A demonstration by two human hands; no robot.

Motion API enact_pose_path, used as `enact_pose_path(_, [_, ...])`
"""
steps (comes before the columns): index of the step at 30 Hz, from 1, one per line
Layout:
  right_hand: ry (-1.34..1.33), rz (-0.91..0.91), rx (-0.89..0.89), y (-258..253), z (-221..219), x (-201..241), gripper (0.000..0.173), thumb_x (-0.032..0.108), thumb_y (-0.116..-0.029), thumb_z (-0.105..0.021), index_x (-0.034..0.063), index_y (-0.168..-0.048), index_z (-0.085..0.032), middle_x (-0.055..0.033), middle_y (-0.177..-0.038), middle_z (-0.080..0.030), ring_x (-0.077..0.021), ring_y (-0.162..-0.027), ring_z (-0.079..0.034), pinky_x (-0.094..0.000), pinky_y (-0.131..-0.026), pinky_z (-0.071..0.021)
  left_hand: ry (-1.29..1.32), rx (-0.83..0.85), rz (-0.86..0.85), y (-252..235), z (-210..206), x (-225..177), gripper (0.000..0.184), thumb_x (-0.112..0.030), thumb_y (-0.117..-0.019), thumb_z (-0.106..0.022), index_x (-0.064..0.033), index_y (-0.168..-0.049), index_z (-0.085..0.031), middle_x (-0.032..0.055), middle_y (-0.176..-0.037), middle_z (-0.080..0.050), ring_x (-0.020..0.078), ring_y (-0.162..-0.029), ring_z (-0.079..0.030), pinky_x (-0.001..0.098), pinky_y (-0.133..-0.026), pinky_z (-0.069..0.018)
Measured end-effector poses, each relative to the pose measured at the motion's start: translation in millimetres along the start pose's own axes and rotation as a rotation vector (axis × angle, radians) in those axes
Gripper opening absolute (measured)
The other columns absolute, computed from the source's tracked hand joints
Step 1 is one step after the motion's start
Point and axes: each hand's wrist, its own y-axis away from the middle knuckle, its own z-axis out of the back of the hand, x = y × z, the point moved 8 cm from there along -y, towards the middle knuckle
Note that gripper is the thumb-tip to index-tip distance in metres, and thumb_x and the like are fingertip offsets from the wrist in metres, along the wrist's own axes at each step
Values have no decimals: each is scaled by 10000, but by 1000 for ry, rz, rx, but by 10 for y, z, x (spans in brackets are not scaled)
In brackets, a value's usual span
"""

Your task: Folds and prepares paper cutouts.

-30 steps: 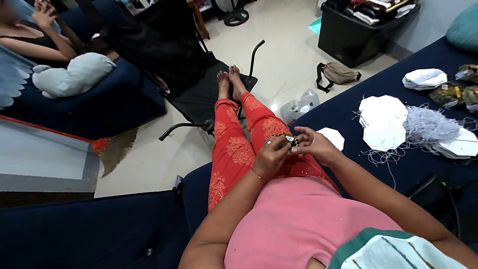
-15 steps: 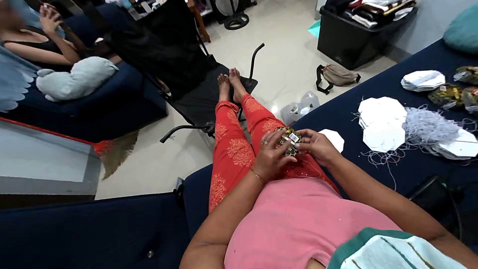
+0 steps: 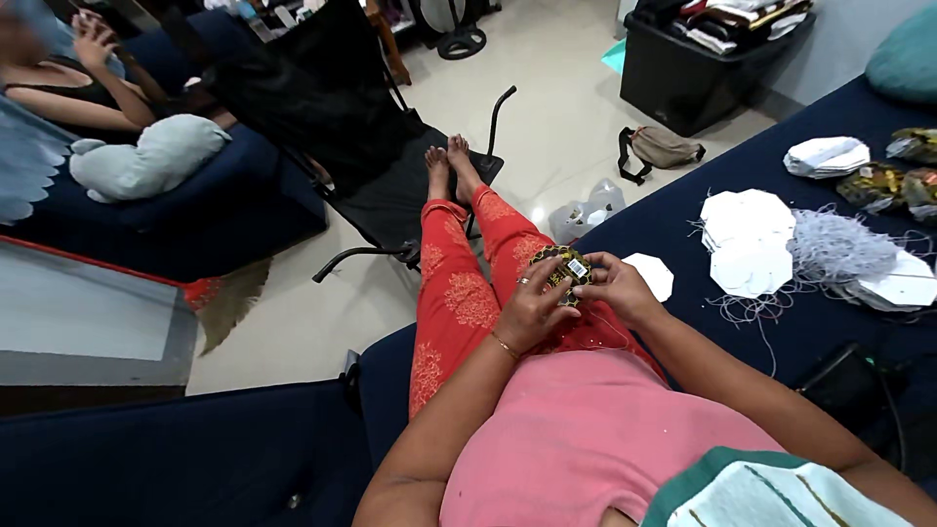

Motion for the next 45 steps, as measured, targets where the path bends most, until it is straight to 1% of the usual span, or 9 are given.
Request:
enact_pose_path(3, [-21, 17, -42, -21, 54, -20, 371, -59, -881, -702, -30, -1223, -559, -51, -788, -701, -117, -655, -679, -288, -653, -594, 62, -68, 75, 4, 50, 50, 524, -334, -895, -775, 37, -1254, -690, 315, -1464, -497, 423, -1369, -500, 498, -1127, -440])
enact_pose_path(6, [-52, 6, -44, 1, 72, -22, 276, -19, -938, -662, -32, -1202, -583, -48, -789, -712, -104, -635, -677, -271, -618, -587, 213, -150, 378, 30, 116, 261, 625, -151, -887, -765, 81, -1418, -532, 288, -1549, -402, 366, -1391, -477, 462, -1116, -449])
enact_pose_path(8, [-46, 9, -73, 9, 97, -24, 186, 21, -967, -651, -25, -1145, -624, -42, -812, -718, -88, -629, -667, -262, -609, -581, 407, -158, 644, 69, 101, 385, 733, -24, -887, -728, 60, -1527, -380, 249, -1440, -518, 276, -1264, -583, 386, -1036, -516])
enact_pose_path(10, [3, 68, -136, 0, 169, -8, 113, 54, -974, -653, -20, -1055, -681, -26, -818, -699, -72, -628, -638, -253, -614, -565, 503, -164, 758, 96, 76, 420, 736, 10, -887, -711, 49, -1531, -358, 227, -1244, -620, 216, -1051, -668, 340, -911, -571])
enact_pose_path(16, [328, 478, -236, 144, 246, 308, 130, 117, -940, -686, -2, -957, -735, -50, -901, -710, -33, -766, -654, -206, -734, -563, 394, -145, 619, 49, 91, 316, 617, 23, -878, -681, 130, -1440, -450, 184, -1065, -694, 148, -909, -681, 281, -853, -563])
enact_pose_path(22, [567, 760, -194, 313, -76, 491, 157, 148, -929, -677, 22, -892, -763, -98, -877, -721, -137, -774, -673, -271, -728, -566, 325, -99, 572, 18, 80, 219, 436, 2, -894, -669, 114, -1309, -597, 194, -1067, -704, 144, -893, -677, 276, -837, -557])
enact_pose_path(30, [628, 806, -195, 347, -166, 495, 161, 160, -930, -676, 36, -881, -767, -98, -865, -721, -167, -805, -689, -284, -749, -576, 246, -118, 432, -9, 87, 129, 387, 6, -882, -675, 114, -1252, -641, 216, -1060, -716, 186, -898, -702, 308, -860, -570])
enact_pose_path(35, [680, 799, -197, 346, -189, 490, 155, 143, -917, -673, 26, -861, -759, -106, -840, -714, -192, -778, -687, -311, -729, -577, 265, -135, 400, -28, 95, 94, 298, 18, -876, -676, 112, -1158, -675, 199, -1063, -722, 172, -919, -711, 299, -879, -575])
enact_pose_path(45, [700, 780, -207, 347, -193, 502, 161, 142, -917, -665, 23, -855, -755, -108, -817, -708, -197, -755, -684, -320, -705, -575, 166, -91, 357, -51, 92, 31, 190, 8, -882, -666, 86, -1056, -681, 173, -976, -716, 188, -855, -695, 319, -814, -574])
